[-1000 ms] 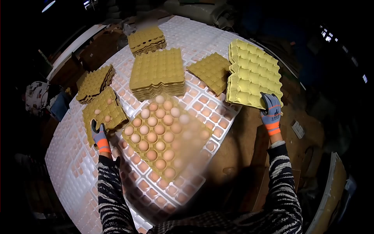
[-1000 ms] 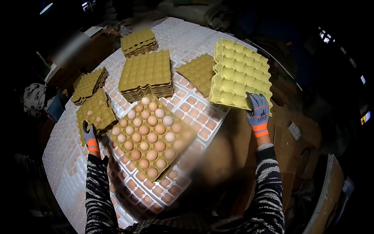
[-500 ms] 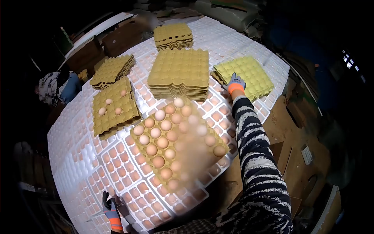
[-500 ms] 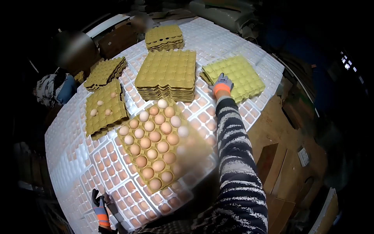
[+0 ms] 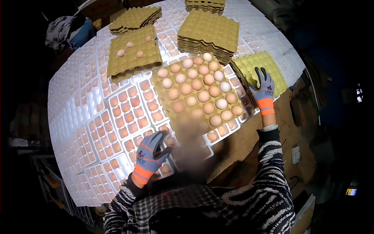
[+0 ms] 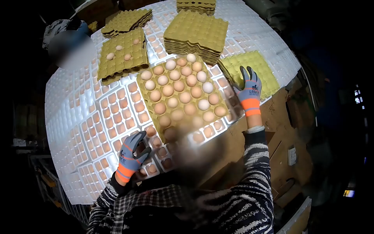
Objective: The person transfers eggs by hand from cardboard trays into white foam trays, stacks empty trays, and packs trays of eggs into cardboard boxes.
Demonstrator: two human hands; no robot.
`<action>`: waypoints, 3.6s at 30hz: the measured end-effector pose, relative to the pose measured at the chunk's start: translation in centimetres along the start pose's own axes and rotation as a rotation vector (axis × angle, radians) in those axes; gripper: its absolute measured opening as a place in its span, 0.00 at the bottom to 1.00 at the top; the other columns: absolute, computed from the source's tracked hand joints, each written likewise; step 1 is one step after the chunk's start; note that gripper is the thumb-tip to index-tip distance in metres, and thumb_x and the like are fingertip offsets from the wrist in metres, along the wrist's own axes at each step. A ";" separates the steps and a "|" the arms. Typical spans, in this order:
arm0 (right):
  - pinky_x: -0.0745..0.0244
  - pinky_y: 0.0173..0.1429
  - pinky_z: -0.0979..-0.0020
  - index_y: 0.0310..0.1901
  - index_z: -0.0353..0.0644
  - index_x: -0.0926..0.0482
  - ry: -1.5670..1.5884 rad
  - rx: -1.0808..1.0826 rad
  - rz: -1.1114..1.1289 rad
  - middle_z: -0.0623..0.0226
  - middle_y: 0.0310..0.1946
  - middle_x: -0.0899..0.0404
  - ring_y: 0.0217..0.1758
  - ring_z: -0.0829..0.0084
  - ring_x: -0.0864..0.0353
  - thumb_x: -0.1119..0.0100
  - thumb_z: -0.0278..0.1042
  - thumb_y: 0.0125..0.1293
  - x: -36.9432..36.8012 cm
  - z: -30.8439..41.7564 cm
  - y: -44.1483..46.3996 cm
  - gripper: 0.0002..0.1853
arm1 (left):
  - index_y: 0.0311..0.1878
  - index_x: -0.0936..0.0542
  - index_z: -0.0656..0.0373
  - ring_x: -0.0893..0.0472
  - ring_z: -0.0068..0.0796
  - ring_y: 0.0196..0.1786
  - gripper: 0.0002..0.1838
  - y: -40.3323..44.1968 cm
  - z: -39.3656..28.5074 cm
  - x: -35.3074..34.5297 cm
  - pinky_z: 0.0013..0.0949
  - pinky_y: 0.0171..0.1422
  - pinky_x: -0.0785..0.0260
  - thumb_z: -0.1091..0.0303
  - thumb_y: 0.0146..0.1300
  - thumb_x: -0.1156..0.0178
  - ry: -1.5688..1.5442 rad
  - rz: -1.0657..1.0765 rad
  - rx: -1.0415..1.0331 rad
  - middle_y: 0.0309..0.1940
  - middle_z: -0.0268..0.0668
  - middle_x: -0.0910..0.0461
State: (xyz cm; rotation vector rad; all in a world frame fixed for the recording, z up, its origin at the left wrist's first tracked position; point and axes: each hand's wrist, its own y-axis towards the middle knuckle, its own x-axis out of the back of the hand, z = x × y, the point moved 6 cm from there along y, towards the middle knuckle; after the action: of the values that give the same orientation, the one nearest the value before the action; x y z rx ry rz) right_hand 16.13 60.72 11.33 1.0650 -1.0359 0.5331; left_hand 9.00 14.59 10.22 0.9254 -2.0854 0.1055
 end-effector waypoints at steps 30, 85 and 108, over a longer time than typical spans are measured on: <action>0.22 0.57 0.66 0.60 0.52 0.18 1.338 -0.103 0.573 0.65 0.47 0.17 0.49 0.66 0.17 0.31 0.38 0.61 2.1 16.7 -3.9 0.23 | 0.64 0.24 0.57 0.17 0.27 0.40 0.25 8.7 8.3 -2.6 0.28 0.43 0.22 0.69 0.63 0.36 -0.826 -0.067 0.292 0.46 0.38 0.18; 0.25 0.66 0.69 0.57 0.37 0.18 1.371 -0.141 0.403 0.61 0.56 0.18 0.61 0.69 0.19 0.43 0.18 0.66 -2.8 40.9 -25.4 0.18 | 0.60 0.19 0.42 0.28 0.39 0.66 0.23 -31.6 13.7 -3.5 0.53 0.76 0.42 0.49 0.64 0.41 0.178 0.418 -0.553 0.64 0.33 0.24; 0.24 0.61 0.60 0.58 0.51 0.20 0.768 0.234 0.569 0.64 0.53 0.19 0.56 0.62 0.18 0.34 0.39 0.64 -1.7 22.5 0.5 0.20 | 0.65 0.21 0.52 0.23 0.48 0.61 0.28 8.0 5.8 2.1 0.46 0.68 0.31 0.59 0.60 0.31 0.048 -0.273 -0.050 0.58 0.41 0.18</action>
State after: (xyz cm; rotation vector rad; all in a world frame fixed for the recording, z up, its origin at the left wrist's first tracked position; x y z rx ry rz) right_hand 5.36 40.90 12.46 0.6424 -0.5736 1.4237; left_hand -0.77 16.99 9.89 1.1554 -1.8898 -0.0668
